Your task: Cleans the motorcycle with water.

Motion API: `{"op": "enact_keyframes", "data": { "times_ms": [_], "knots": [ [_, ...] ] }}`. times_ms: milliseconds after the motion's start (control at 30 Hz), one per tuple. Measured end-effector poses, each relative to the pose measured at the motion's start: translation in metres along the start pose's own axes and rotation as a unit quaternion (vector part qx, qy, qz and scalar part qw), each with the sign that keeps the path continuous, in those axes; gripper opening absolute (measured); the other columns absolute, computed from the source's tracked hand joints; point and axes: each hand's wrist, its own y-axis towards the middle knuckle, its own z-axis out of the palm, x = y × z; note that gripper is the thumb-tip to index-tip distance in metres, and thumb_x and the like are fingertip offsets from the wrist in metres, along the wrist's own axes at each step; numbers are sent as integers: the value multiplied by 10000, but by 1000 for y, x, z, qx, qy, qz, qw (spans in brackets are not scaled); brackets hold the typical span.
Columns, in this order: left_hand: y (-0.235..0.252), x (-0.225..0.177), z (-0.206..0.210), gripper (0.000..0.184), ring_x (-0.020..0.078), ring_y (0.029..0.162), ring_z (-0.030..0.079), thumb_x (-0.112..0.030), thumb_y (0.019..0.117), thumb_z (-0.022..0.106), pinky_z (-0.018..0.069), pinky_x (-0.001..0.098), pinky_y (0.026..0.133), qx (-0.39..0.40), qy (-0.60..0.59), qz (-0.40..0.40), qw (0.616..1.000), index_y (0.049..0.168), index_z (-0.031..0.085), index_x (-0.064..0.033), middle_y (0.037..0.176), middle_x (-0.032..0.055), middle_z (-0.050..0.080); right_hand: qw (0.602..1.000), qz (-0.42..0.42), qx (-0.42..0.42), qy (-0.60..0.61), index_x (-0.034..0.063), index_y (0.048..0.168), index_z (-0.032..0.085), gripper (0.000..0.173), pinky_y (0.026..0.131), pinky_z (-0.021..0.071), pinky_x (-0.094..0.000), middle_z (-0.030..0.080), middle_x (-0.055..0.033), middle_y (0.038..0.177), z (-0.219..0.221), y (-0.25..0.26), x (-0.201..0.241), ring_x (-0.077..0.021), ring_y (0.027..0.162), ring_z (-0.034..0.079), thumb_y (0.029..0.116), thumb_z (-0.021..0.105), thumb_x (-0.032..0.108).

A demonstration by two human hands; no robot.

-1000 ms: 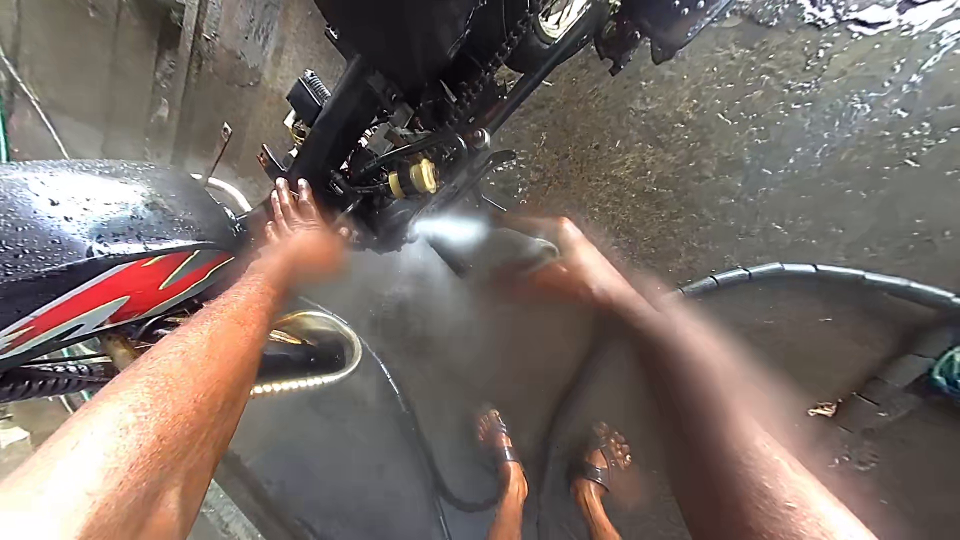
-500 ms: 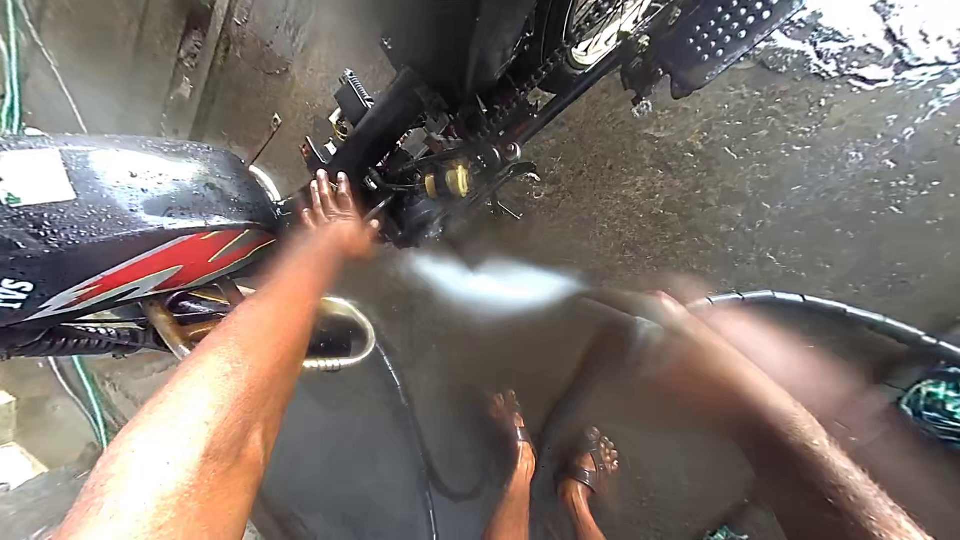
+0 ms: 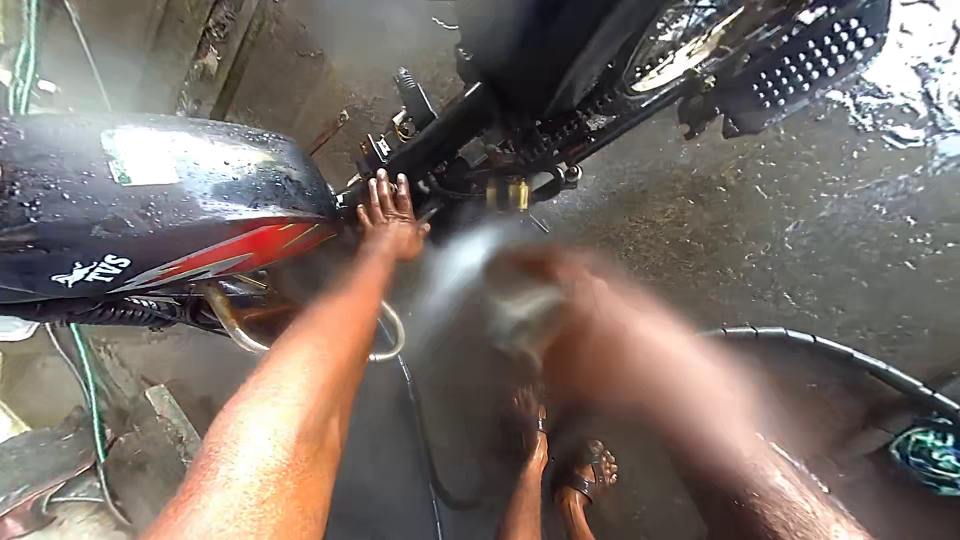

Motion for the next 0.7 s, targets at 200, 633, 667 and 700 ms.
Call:
{"op": "enact_keyframes", "data": {
  "times_ms": [200,633,667,700],
  "knots": [
    [3,7,5,944,415,1572,-113,-475,998,575,34,733,1190,-6,-41,28,999,1658,4,-115,1706,202,-129,995,-81,3,59,144,1303,682,546,791,570,-588,730,-118,1052,11,83,-21,-294,937,708,778,829,176],
    [7,11,11,937,372,1585,-76,-441,956,622,68,723,1191,-16,-43,46,998,1664,71,-171,1721,170,-81,998,37,28,41,93,1277,676,435,615,546,-553,700,-189,925,-4,154,-29,-305,674,661,850,755,107],
    [7,11,12,935,371,1585,-70,-439,953,627,65,723,1190,-19,-45,46,998,1664,81,-174,1722,167,-72,999,35,28,30,91,1279,676,438,667,549,-580,707,-193,964,-2,155,-28,-322,742,681,849,755,114],
    [8,10,11,935,370,1585,-71,-434,950,633,61,725,1190,-16,-49,45,998,1664,85,-179,1723,161,-71,999,30,25,20,93,1276,680,439,736,546,-608,713,-192,1010,0,157,-26,-339,835,696,844,752,123]
  ]
}}
